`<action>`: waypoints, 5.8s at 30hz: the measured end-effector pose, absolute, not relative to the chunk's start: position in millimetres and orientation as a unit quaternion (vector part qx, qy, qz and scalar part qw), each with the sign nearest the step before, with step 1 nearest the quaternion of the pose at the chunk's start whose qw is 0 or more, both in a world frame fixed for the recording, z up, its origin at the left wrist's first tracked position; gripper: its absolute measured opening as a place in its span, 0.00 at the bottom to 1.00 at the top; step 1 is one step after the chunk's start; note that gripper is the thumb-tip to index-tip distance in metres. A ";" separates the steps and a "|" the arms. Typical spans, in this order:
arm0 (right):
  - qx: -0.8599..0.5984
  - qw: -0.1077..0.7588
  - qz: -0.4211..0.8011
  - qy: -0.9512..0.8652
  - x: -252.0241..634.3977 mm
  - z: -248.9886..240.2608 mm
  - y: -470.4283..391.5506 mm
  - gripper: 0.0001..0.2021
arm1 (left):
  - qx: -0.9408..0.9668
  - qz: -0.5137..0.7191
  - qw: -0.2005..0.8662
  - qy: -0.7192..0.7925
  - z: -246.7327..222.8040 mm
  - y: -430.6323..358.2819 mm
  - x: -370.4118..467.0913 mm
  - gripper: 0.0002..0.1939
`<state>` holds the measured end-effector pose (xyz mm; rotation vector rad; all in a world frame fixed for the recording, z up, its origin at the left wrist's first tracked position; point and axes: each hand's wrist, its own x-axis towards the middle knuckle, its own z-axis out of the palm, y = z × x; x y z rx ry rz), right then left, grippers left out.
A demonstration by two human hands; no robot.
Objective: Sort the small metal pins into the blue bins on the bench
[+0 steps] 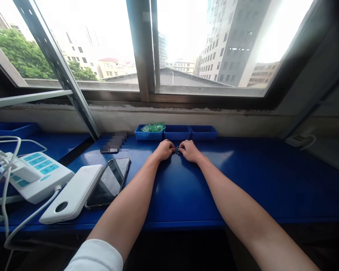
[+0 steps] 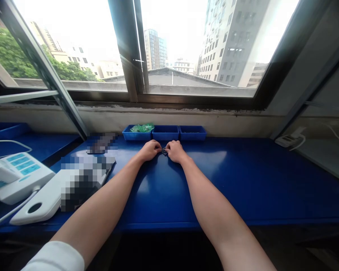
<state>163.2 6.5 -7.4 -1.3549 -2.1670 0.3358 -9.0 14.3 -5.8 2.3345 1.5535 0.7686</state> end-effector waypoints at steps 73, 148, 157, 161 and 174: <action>-0.446 0.384 0.120 -0.800 170.5 -8.6 8.1 0.05 | 0.763 0.316 0.075 0.558 -6.3 10.2 0.7 0.09; -0.544 0.269 0.089 -0.790 177.6 -17.2 16.4 0.20 | 0.786 0.252 0.097 0.555 -16.1 10.6 0.6 0.23; -0.532 0.252 0.076 -0.805 180.5 -22.4 21.6 0.16 | 0.772 0.211 0.078 0.594 -10.7 7.2 1.8 0.23; -0.518 0.252 0.086 -0.813 181.1 -18.1 18.6 0.12 | 0.788 0.176 0.097 0.581 -6.2 2.8 1.6 0.22; -0.508 0.267 0.108 -0.812 179.4 -13.6 15.8 0.08 | 0.804 0.179 0.079 0.561 -3.9 -4.1 4.1 0.25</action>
